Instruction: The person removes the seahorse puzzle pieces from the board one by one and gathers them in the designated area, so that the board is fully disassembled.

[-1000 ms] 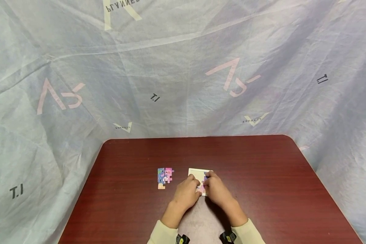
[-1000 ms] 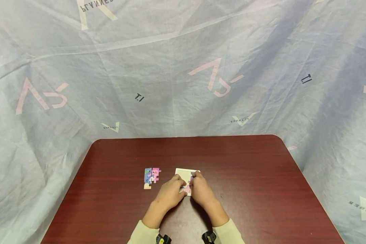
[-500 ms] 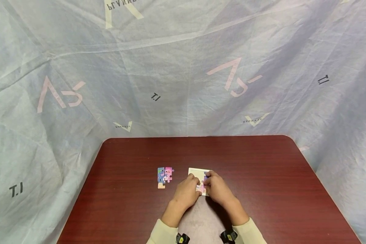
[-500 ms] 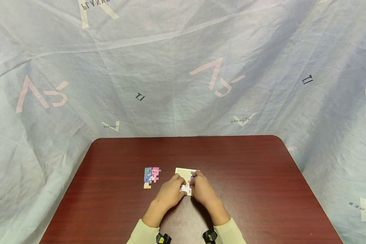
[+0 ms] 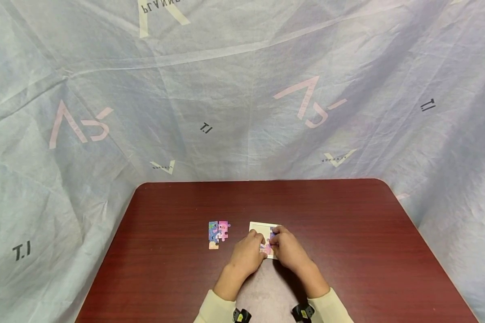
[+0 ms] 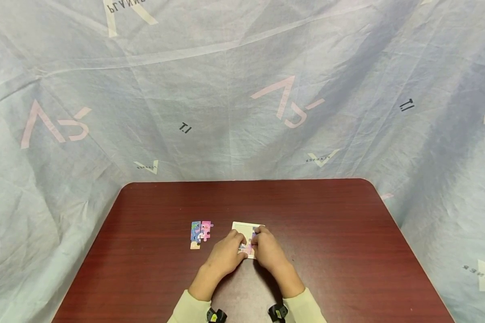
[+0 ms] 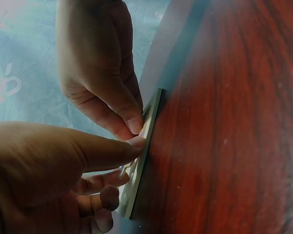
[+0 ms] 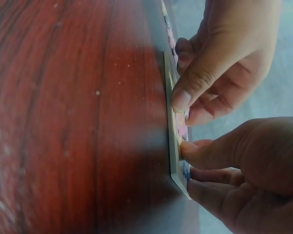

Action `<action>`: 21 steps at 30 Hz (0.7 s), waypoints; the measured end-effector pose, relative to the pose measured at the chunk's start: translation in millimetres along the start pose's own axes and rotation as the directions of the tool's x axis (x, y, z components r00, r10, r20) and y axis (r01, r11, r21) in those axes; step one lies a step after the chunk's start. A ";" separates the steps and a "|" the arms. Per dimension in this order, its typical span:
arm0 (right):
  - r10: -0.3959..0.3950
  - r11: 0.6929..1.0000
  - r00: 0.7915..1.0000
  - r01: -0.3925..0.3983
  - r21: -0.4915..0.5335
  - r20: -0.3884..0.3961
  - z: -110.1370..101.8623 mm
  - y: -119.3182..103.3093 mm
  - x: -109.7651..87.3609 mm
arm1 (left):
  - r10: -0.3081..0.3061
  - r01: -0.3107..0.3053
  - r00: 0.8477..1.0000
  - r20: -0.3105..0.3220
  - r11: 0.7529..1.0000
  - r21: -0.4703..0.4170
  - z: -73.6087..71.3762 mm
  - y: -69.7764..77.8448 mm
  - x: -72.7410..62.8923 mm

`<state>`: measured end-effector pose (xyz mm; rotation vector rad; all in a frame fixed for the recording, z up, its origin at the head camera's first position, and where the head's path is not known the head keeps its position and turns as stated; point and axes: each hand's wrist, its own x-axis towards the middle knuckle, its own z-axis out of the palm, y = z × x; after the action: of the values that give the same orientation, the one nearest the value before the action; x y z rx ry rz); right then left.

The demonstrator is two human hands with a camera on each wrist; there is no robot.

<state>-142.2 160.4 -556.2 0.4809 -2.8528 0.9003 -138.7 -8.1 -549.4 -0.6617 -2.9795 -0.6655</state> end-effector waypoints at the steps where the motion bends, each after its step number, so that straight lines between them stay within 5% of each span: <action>1: 0.000 1.000 1.000 0.000 0.003 0.000 -0.1 -0.2 0.1 | 0.000 0.000 1.000 0.000 1.000 -0.001 0.2 -0.2 0.1; 12: -0.010 1.000 1.000 0.010 -0.009 -0.011 0.2 0.6 0.7 | -0.005 0.004 1.000 -0.030 0.999 -0.050 1.1 -2.0 -2.1; 21: 0.035 0.999 0.999 -0.035 0.004 0.012 -2.5 -4.0 -0.6 | 0.014 -0.014 0.999 -0.036 1.000 -0.007 2.2 -3.4 -3.6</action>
<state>-140.2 158.9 -552.1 0.4399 -2.8787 0.9122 -136.6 -11.4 -553.2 -0.6629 -2.9379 -0.6800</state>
